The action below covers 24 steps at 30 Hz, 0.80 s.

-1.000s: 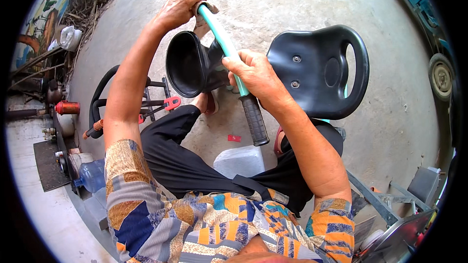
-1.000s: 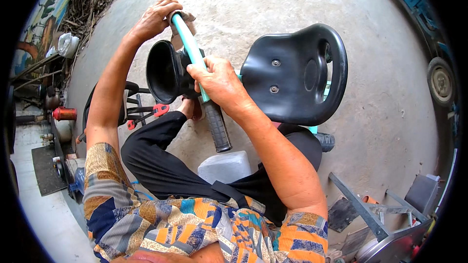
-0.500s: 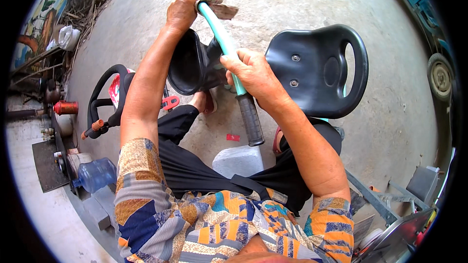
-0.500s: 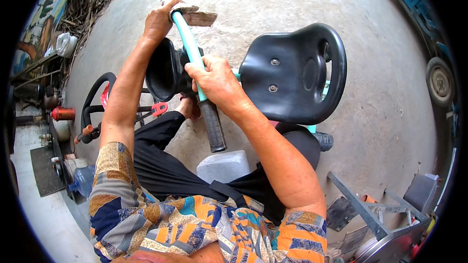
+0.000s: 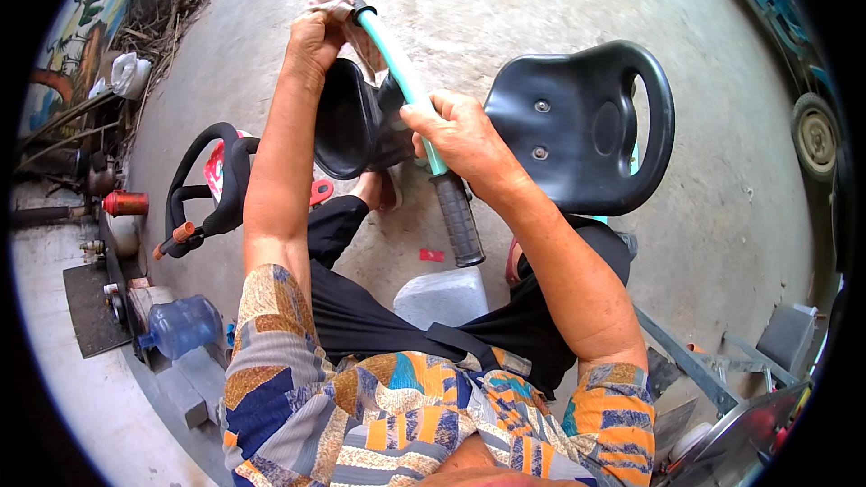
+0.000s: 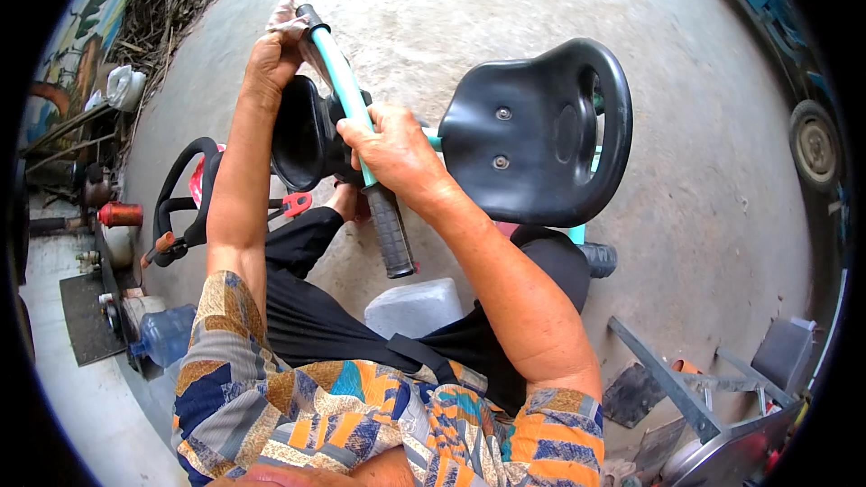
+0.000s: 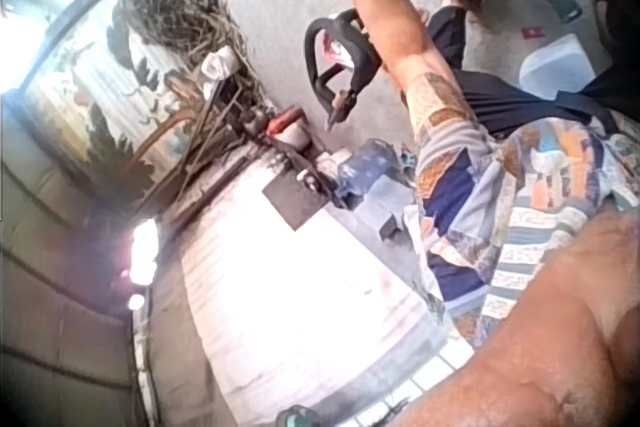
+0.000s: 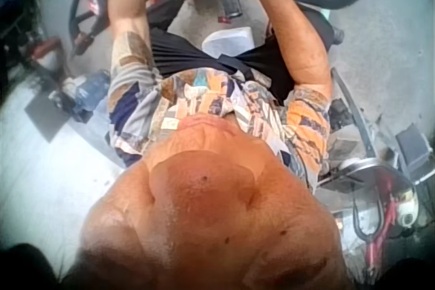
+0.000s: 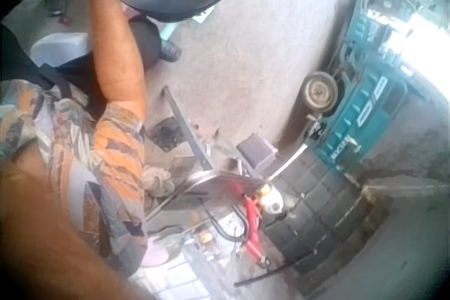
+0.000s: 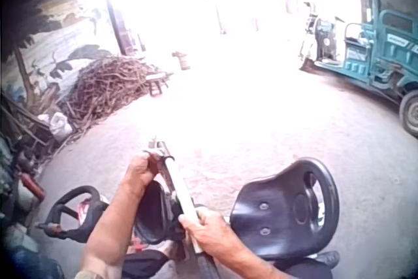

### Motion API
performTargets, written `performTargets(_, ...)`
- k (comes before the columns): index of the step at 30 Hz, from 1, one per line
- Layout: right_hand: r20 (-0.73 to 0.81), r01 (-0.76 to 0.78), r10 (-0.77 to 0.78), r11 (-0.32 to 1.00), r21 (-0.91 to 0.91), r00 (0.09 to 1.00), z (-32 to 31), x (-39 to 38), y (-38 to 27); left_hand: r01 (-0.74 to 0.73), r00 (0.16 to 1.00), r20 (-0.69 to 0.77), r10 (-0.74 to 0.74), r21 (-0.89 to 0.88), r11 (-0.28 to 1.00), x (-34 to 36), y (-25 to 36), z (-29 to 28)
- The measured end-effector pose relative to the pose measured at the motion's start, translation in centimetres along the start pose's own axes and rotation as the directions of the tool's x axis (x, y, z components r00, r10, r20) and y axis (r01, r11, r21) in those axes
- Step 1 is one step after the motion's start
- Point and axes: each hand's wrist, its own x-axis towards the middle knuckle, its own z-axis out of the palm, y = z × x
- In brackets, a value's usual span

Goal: The person wipes the wheels and frame of a small tricycle with a cloth, adjusts the handlebar grips, and handles the seat and frame by hand.

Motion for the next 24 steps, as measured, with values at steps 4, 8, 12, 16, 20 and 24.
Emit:
performTargets(4, -0.028, 0.014, -0.014, 1.000, 0.013, 1.000, -0.2, 0.2, 0.2, 0.283, 0.959, 0.112, -0.260, -0.394, 0.874, 1.5, 1.0, 1.1)
performTargets(8, -0.021, 0.057, -0.056, 0.998, 0.022, 0.998, 0.2, 0.4, 0.4, 0.121, 0.951, -0.216, -0.220, -0.394, 0.911, 3.1, -2.5, 2.5)
performTargets(12, -0.035, 0.068, -0.068, 0.998, -0.006, 0.997, 0.1, 0.2, 0.1, 0.154, 0.974, -0.086, -0.211, -0.434, 0.888, -0.2, -2.5, 5.6)
performTargets(16, -0.033, 0.082, -0.082, 0.997, -0.013, 0.996, 0.1, 0.1, 0.1, 0.214, 0.943, -0.180, -0.281, -0.322, 0.922, -0.1, -2.6, 4.8)
performTargets(20, -0.044, 0.116, -0.117, 0.993, -0.013, 0.992, 0.1, 0.7, 0.9, 0.318, 0.945, -0.022, -0.326, -0.160, 0.934, -1.2, -2.1, 3.6)
performTargets(24, -0.025, 0.080, -0.080, 0.997, -0.016, 0.996, 0.2, 1.1, 1.4, 0.318, 0.934, -0.124, -0.335, -0.141, 0.938, -3.5, -1.0, 5.0)
